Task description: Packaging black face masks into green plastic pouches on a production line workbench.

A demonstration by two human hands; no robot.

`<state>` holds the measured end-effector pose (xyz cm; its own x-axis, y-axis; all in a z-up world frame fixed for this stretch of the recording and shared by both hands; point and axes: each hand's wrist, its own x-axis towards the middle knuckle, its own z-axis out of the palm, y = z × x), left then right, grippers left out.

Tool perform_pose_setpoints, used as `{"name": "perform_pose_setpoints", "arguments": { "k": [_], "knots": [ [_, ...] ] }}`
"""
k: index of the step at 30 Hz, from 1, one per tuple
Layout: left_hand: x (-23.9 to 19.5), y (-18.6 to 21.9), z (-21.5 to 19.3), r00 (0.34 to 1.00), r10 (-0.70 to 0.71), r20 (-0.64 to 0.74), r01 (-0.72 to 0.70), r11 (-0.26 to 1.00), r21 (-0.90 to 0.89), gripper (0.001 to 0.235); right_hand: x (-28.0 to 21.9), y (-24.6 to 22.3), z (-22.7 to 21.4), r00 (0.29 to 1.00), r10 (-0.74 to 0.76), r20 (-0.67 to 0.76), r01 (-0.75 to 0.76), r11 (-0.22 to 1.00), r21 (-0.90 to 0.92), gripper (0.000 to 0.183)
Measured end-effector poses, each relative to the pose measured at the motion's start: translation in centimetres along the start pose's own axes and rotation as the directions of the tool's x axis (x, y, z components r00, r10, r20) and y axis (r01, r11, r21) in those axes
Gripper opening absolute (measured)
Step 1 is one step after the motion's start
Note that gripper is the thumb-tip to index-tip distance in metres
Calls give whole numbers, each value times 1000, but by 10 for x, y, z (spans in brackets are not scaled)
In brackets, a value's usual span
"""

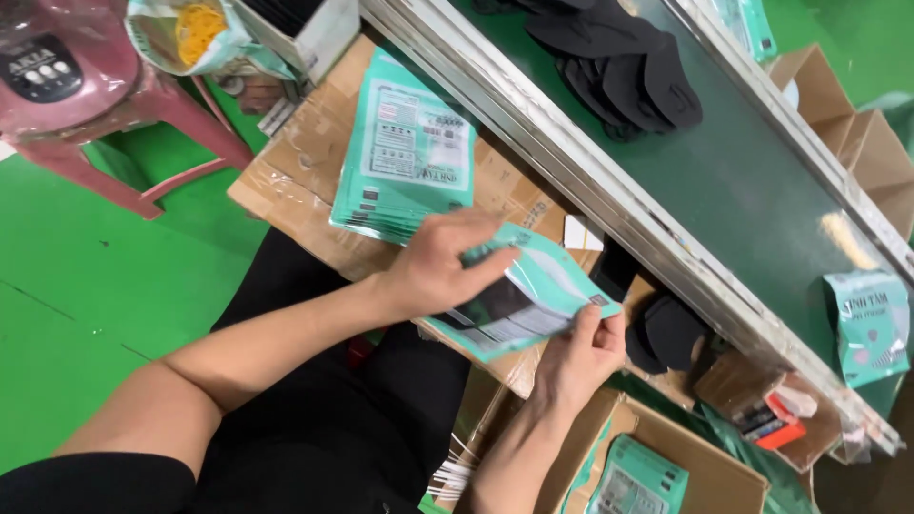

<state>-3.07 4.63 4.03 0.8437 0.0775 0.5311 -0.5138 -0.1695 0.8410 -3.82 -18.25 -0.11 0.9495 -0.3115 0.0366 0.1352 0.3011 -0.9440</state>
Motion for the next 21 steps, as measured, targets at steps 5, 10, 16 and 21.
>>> {"name": "perform_pose_setpoints", "arguments": {
  "k": [5,10,16,21],
  "knots": [
    [1,6,-1,994,-100,37,101,994,-39,18,-2,3,1,1000,-26,6,25,996,89,13],
    [1,-1,3,998,-2,67,0,1000,31,18,-5,21,-11,977,79,196,-112,980,165,17],
    [9,7,3,992,42,121,-35,998,-55,12,6,20,-18,950,58,308,-147,950,276,26],
    [8,-1,9,993,-23,118,26,999,-26,13,8,18,-14,967,-53,250,12,987,162,33]
  ]
}}
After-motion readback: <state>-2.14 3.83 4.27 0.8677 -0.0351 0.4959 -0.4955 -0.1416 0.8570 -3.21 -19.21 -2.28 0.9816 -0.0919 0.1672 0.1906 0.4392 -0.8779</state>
